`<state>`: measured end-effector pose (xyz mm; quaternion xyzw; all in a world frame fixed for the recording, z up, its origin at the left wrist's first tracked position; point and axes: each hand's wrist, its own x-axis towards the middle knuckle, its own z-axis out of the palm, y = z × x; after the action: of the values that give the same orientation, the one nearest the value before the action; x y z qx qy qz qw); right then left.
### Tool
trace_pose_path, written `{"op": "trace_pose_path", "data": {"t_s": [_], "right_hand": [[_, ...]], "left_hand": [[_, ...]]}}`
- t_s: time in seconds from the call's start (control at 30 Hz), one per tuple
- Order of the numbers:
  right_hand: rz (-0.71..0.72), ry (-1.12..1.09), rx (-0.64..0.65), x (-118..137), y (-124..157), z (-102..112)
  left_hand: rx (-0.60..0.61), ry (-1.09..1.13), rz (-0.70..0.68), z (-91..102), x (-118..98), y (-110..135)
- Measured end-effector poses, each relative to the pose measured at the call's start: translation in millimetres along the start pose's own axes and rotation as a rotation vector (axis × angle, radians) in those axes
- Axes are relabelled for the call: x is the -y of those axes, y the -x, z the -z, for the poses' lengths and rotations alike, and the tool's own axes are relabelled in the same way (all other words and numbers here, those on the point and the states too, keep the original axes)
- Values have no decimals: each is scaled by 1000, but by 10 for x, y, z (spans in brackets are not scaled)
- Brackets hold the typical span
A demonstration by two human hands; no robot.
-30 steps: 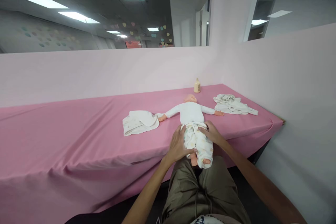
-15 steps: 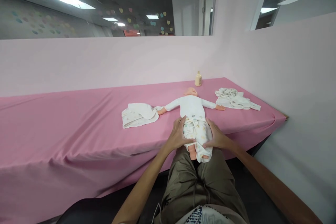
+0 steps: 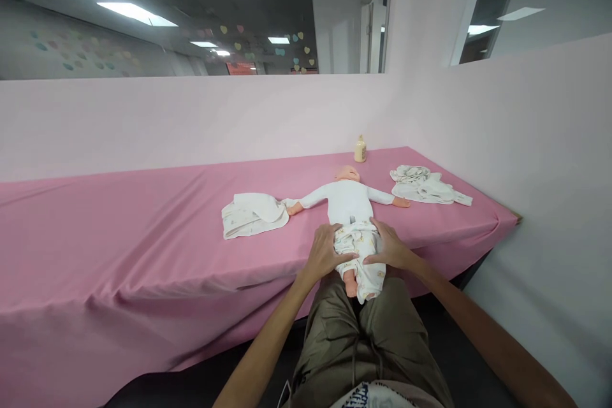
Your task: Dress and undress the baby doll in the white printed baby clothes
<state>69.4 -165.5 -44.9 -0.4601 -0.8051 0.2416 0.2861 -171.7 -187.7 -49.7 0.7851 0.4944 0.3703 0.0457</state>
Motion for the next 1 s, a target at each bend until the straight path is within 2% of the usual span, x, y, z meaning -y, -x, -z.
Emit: {"op": "trace_pose_path", "data": {"t_s": [0.3, 0.53, 0.6, 0.7, 0.83, 0.93, 1.0], "right_hand": [[-67, -111, -122, 33, 26, -64], [173, 49, -156, 98, 126, -59], [204, 60, -115, 61, 203, -32], [180, 88, 8, -9, 343, 28], [191, 202, 109, -88, 502, 12], [303, 323, 61, -136, 565, -123], [351, 378, -27, -160, 585, -246]], "left_hand": [[-148, 19, -10, -84, -44, 72], [-245, 22, -50, -151, -41, 110], [-211, 45, -28, -102, -45, 144], [-96, 96, -9, 18, -44, 289], [35, 50, -120, 101, -3, 580], [67, -69, -233, 46, 34, 710], [32, -136, -294, -22, 41, 729]]}}
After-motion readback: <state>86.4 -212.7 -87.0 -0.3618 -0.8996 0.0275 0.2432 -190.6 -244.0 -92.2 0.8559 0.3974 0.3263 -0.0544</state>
